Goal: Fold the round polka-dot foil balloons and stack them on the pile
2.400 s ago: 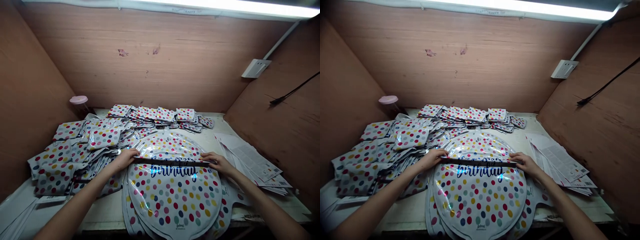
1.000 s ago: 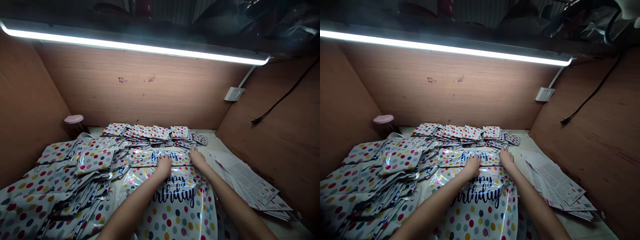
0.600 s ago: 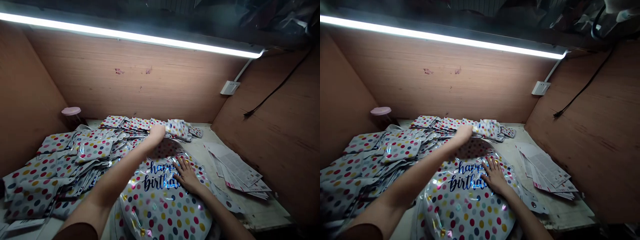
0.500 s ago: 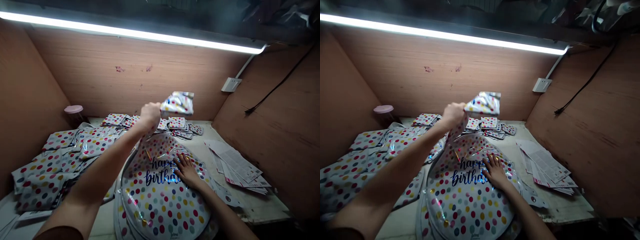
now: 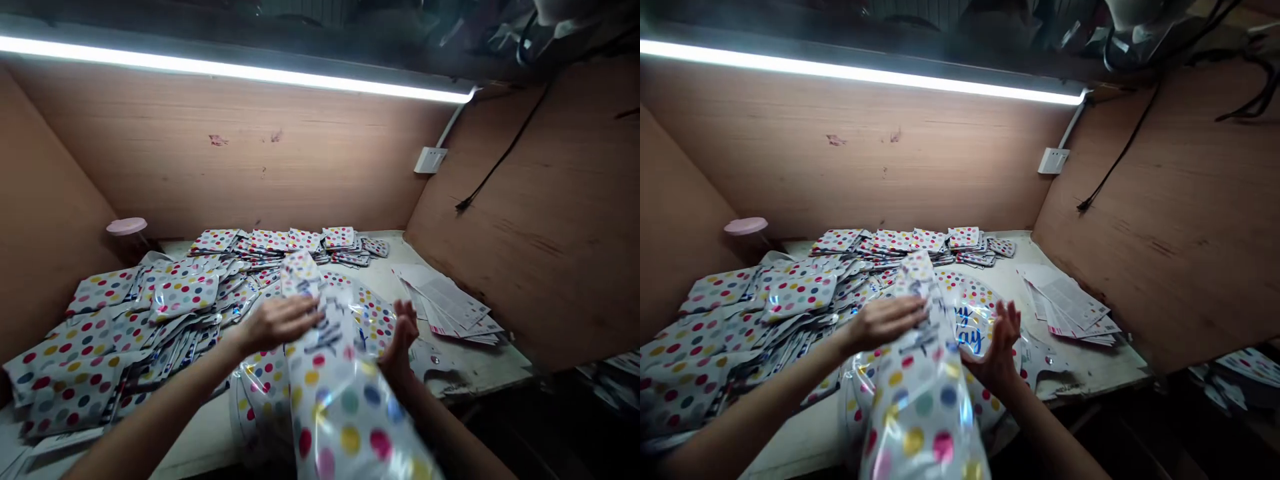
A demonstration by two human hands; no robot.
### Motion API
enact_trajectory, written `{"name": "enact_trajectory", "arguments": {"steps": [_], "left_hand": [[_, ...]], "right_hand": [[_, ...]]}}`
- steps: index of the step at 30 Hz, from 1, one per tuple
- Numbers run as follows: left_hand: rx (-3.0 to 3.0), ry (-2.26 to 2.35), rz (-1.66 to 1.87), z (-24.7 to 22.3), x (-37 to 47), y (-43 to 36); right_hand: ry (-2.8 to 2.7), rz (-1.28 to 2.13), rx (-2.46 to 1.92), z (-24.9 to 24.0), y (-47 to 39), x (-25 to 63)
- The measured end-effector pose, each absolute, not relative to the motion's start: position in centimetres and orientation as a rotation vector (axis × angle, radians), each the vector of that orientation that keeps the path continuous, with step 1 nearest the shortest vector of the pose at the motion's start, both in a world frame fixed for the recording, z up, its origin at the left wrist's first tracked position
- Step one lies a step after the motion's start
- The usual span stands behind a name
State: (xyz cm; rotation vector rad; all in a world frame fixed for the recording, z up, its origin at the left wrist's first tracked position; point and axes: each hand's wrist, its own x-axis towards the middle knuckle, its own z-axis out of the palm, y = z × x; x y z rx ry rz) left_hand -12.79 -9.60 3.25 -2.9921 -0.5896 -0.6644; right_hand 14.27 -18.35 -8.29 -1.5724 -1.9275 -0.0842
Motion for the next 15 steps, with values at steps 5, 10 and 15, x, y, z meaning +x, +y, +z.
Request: {"name": "enact_trajectory", "arguments": {"steps": [5,10,15], "left_hand": [[-3.277,-0.405,-0.401,-5.8,-13.3,-14.5],[-3.291,-0.771,-0.61,-9.9,-14.9,-18.1],[-2.938,-2.075,-1.12,-10.7,-13.6,-19.6]], "right_hand": [[-2.419,-0.34,-0.798,-9.6,-22.1,12.4],[-2.443,0.17,-0.797,-11.5,-22.4,11.5],[-2.062,0.734,-1.406,-10.5,-18.5,10.1]]}}
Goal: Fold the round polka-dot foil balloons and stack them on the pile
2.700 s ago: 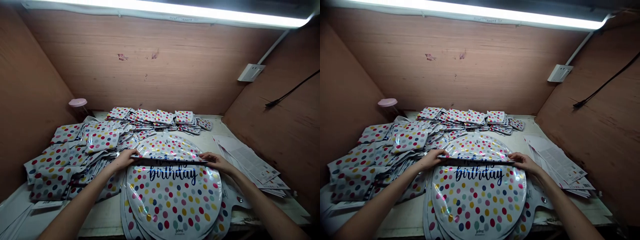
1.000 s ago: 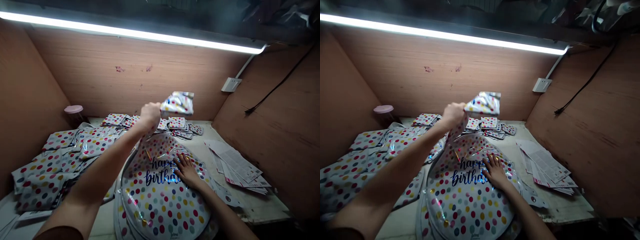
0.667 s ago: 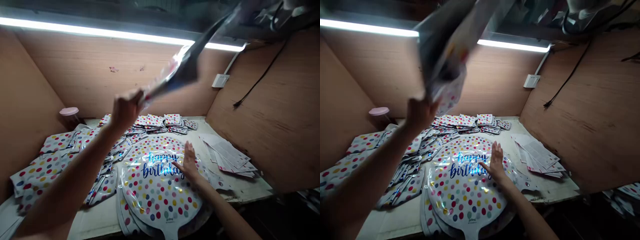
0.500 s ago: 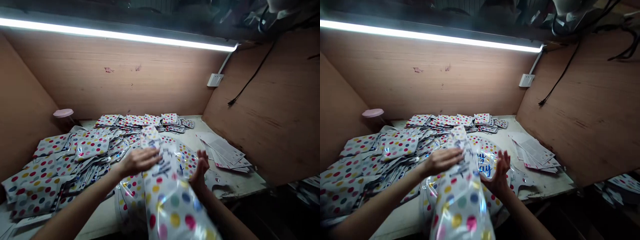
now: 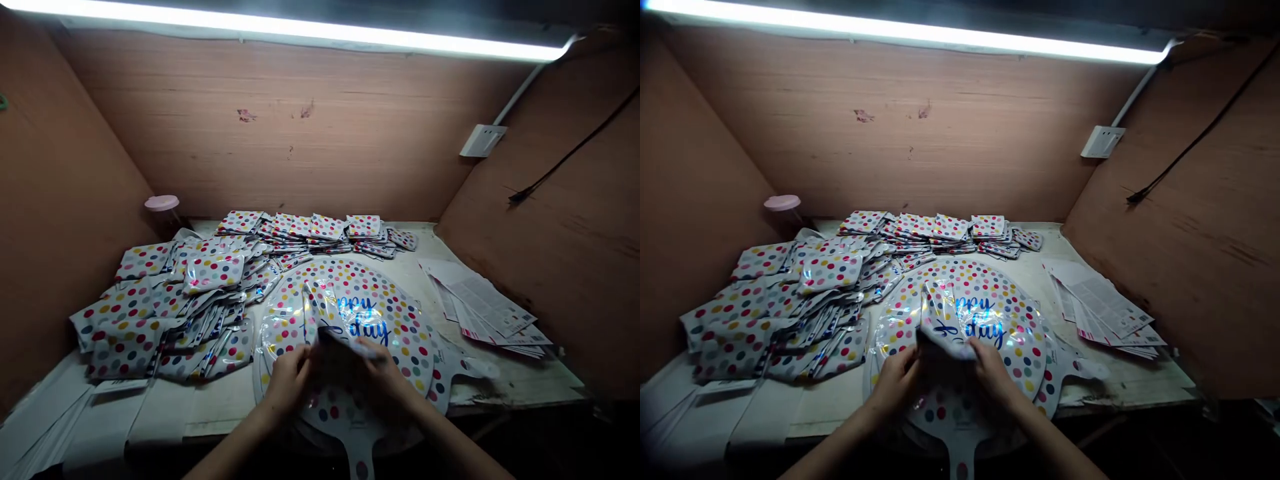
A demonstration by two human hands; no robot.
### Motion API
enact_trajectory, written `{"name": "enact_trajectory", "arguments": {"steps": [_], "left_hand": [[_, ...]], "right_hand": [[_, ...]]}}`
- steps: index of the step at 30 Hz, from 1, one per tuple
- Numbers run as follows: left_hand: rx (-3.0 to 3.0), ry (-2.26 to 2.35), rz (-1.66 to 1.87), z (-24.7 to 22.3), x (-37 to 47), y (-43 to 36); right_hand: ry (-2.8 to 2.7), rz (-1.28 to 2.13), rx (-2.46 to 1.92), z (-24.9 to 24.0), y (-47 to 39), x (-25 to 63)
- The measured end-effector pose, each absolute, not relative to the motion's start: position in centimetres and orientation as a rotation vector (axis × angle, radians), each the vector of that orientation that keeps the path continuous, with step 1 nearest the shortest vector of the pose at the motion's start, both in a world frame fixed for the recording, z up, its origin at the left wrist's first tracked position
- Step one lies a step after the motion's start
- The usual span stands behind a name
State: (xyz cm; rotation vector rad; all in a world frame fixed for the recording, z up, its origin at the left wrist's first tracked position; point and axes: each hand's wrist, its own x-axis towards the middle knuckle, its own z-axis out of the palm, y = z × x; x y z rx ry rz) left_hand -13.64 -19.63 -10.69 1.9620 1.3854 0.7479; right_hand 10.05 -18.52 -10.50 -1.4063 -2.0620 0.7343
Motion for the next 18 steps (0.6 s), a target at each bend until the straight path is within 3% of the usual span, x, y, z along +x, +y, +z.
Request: {"name": "enact_trajectory", "arguments": {"steps": [3,7,11,18], "left_hand": [[1.719,1.654,0.794,-10.3,-11.9,-19.6],[1.706,1.888,0.672,-9.9,-10.2,-19.2],[1.705,1.968,0.381,-9.1,-9.6,-18.2],[1.749,2.007,0.239,-8.4,-9.4,-17.1]], "right_hand": [[-1.968,0.71,-1.85,-9.6,-15.9,8.4],[-1.921,0.538,-2.06,-9.7,-15.0,6.2],[-2.256,0.125,-1.658,-10.4,-13.7,4.2],[-2.527,0.317,-1.468,-8.6,-10.8,5.0]]}}
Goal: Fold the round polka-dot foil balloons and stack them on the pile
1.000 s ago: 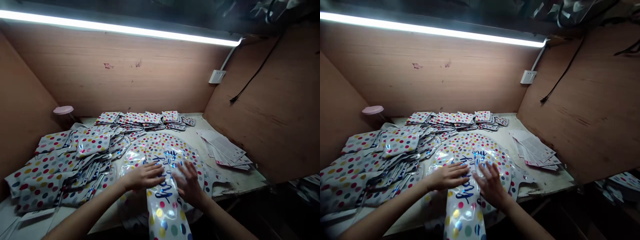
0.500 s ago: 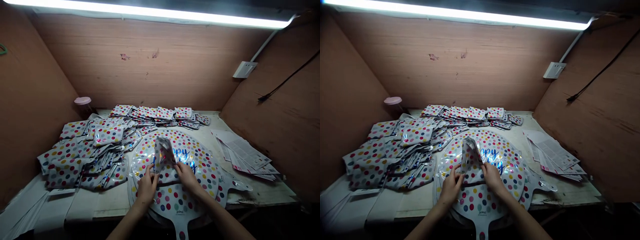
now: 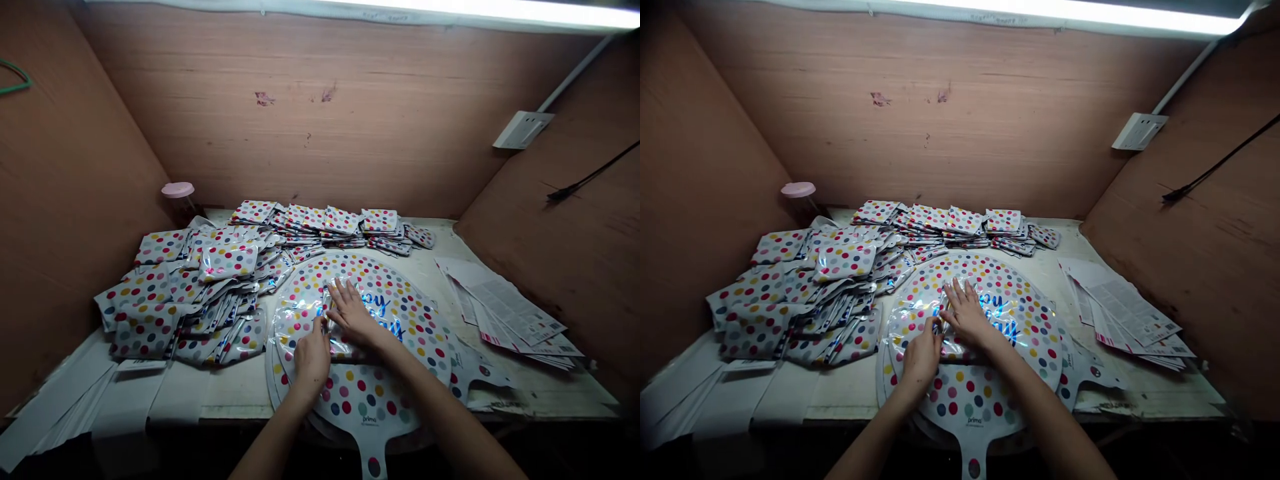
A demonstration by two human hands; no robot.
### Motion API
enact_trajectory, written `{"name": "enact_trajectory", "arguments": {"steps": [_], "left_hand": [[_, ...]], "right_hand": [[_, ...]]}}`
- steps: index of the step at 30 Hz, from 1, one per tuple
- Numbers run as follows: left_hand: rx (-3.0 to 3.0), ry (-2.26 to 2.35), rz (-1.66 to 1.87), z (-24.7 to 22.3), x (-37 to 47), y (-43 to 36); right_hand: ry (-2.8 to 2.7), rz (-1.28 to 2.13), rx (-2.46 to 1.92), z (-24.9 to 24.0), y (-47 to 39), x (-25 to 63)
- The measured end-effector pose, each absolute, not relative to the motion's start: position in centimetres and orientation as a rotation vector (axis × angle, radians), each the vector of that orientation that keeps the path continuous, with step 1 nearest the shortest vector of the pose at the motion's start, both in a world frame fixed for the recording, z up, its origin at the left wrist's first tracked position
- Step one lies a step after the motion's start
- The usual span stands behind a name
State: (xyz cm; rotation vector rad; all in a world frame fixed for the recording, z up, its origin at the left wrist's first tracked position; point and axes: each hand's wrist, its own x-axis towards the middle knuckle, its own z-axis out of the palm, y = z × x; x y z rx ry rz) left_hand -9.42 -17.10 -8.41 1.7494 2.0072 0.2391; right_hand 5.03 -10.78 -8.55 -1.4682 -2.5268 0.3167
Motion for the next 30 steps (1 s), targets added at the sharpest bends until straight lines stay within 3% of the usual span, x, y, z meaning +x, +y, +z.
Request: {"name": "enact_trajectory", "arguments": {"steps": [7,11,17,26,28,30], "left_hand": [[1.821,1.853,0.384,-8.9,-9.6,-18.0],[2.278,1.584,0.459,-8.8,-11.9,-19.2],[2.624,0.874,0.613,-10.7,-15.2,-19.7],[1.833,1.536,0.748,-10.1,-13.4,-19.4],[1.756,1.607,0.75,-9.8,-12.6,-19.0],[1.714,1.732,0.712,-9.6,-11.7,-18.6]], "right_hand": [[-2.676,-0.103,-1.002,-10.3,-18.1,8.5],[-2.588,-0.215,-0.9,-10.6,-20.3,8.2],[-2.661,0.44,-0.853,-9.2,-24.0,9.8],[-1.954,1.341,-1.13,-7.4,-17.1,10.5],[-1.848,1.411,-1.294,-7.4,-15.3,10.1],[-1.786,1.226,-1.622,-7.8,-14.4,9.4]]}}
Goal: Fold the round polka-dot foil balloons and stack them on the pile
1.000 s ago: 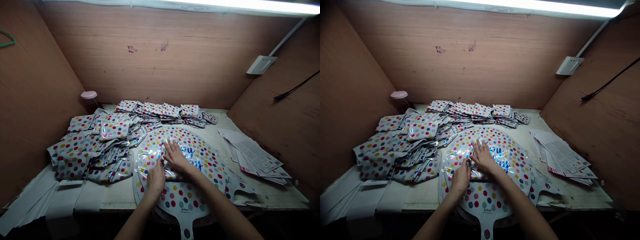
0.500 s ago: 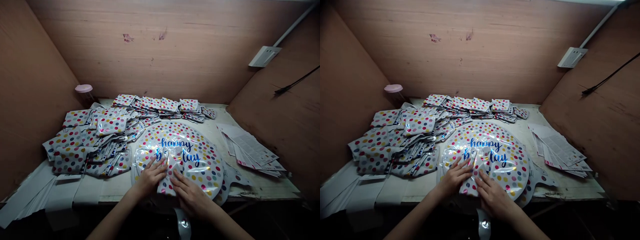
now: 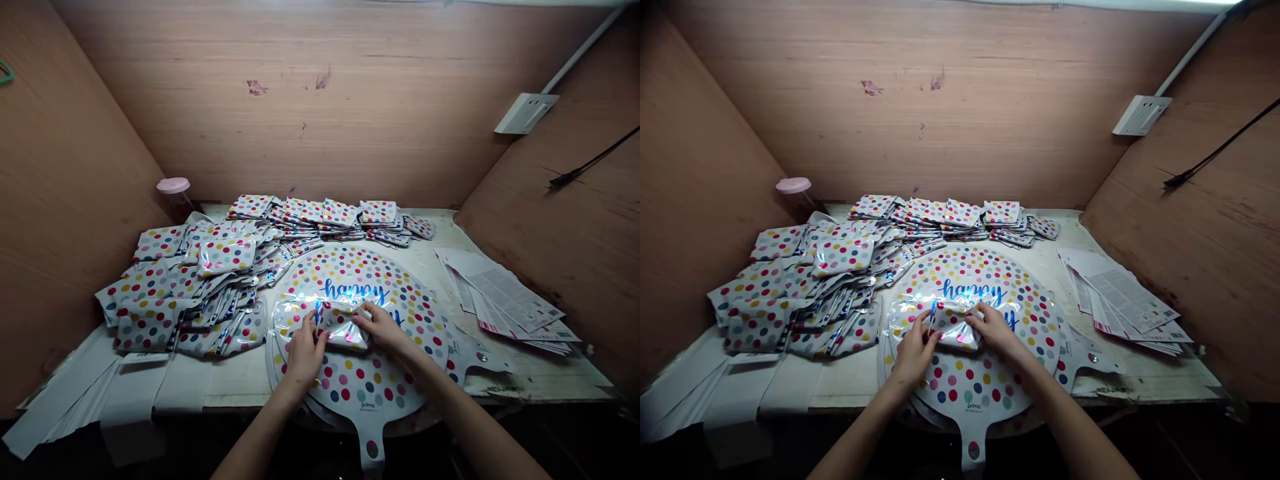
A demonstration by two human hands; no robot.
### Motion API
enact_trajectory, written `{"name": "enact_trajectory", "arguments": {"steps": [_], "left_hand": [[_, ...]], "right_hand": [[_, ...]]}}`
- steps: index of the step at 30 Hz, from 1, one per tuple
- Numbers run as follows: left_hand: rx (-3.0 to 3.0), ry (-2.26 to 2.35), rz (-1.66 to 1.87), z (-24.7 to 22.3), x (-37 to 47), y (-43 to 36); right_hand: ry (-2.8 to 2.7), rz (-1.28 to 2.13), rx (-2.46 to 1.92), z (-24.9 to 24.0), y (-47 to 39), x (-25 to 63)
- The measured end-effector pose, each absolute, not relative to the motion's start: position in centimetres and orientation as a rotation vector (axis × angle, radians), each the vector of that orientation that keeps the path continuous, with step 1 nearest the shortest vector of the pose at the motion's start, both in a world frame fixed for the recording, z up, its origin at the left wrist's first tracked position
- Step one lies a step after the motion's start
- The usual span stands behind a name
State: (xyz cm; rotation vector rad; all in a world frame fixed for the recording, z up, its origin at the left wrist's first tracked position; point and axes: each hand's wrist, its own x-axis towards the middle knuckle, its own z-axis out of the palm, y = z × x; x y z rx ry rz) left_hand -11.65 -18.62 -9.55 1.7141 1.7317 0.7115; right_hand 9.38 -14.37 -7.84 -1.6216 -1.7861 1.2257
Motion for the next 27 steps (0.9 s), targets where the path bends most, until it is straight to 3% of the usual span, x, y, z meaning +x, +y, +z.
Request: {"name": "enact_trajectory", "arguments": {"steps": [3,6,11,15,19,27], "left_hand": [[1.65,1.913,0.6,-9.2,-10.3,-18.1],[1.693,1.974,0.538,-9.1,-9.4,-17.9],[1.826,2.17,0.472,-9.2,-9.6,-18.1],[1.792,2.183,0.272,-8.3,-10.1,-17.1],[1.759,2.176,0.062,-7.1,-9.8,-15.4],[1.814,2.123,0.084,-7.0,-9.7,-15.2]], "right_hand": [[-1.86,0.496,-1.894,-8.6,-14.6,7.7],[-2.201,0.128,-1.642,-9.4,-15.7,5.5],[-2.542,0.31,-1.458,-10.6,-15.9,3.5],[-2.464,0.386,-1.614,-11.2,-14.9,3.4],[-2.405,0.25,-1.677,-12.1,-14.5,2.8],[-2.181,0.262,-1.603,-13.4,-13.0,3.5]]}}
